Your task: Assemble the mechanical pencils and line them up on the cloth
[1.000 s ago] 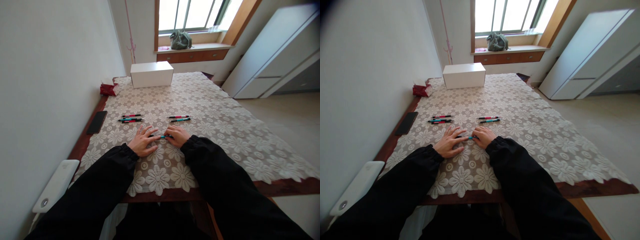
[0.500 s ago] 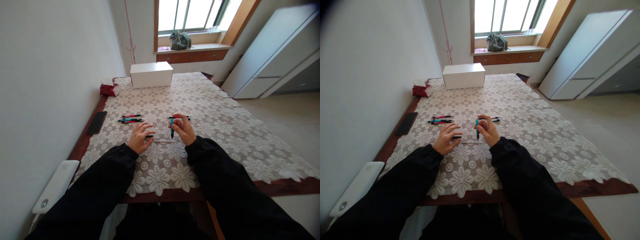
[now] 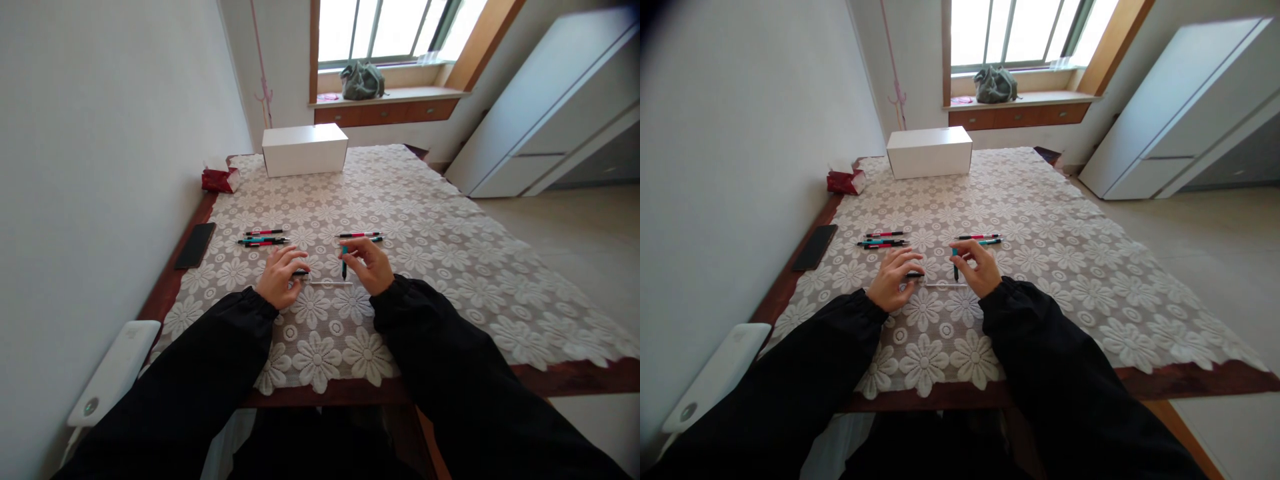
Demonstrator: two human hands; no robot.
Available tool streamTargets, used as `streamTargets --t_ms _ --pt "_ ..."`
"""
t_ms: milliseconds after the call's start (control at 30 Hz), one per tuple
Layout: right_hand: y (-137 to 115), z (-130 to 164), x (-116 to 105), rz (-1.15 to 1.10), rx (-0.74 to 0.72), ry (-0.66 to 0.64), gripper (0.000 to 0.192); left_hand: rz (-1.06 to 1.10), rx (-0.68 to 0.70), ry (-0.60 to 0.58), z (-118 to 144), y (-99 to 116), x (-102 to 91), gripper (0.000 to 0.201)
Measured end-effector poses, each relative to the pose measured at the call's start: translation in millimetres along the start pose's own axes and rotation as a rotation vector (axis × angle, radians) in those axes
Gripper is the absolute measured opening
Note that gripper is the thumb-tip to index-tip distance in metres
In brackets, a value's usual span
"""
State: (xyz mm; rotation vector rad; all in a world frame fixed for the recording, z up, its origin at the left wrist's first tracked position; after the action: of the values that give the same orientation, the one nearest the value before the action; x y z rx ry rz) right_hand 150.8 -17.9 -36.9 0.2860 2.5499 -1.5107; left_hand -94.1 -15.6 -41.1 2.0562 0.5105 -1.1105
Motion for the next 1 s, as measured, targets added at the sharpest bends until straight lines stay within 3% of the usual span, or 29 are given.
streamTargets --t_ms 133,267,367,600,1000 --pt "-0.3 1.0 0.3 0.048 -0.065 0.027 0.037 -0.003 0.013 0.006 0.3 -1.3 0.7 0.031" --pt "0.9 1.8 1.2 0.134 -0.136 0.012 0.021 -0.006 0.070 -0.010 1.3 -0.9 1.9 0.025" --pt "0.8 2.6 1.0 0.142 -0.174 0.009 0.030 -0.033 0.108 -0.037 1.7 -0.3 3.1 0.025" --pt "-4.6 3.9 2.5 0.254 -0.262 -0.054 0.019 -0.074 0.172 -0.068 0.6 -0.8 6.2 0.011" --pt "4.6 2.8 3.7 0.317 -0.267 -0.063 0.021 -0.135 0.198 -0.031 -2.2 8.4 9.4 0.011"
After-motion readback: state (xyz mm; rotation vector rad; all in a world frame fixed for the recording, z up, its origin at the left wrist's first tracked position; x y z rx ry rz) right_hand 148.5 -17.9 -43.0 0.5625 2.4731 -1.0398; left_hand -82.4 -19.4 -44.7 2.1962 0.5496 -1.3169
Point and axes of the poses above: each hand's wrist, its own z-axis away from the middle knuckle, its own x-axis out of the palm, y = z × x, the point moved 1 cm from there along -z, towards the middle knuckle, and after that the axes turned 1 degree about x, right-handed, at the moved point
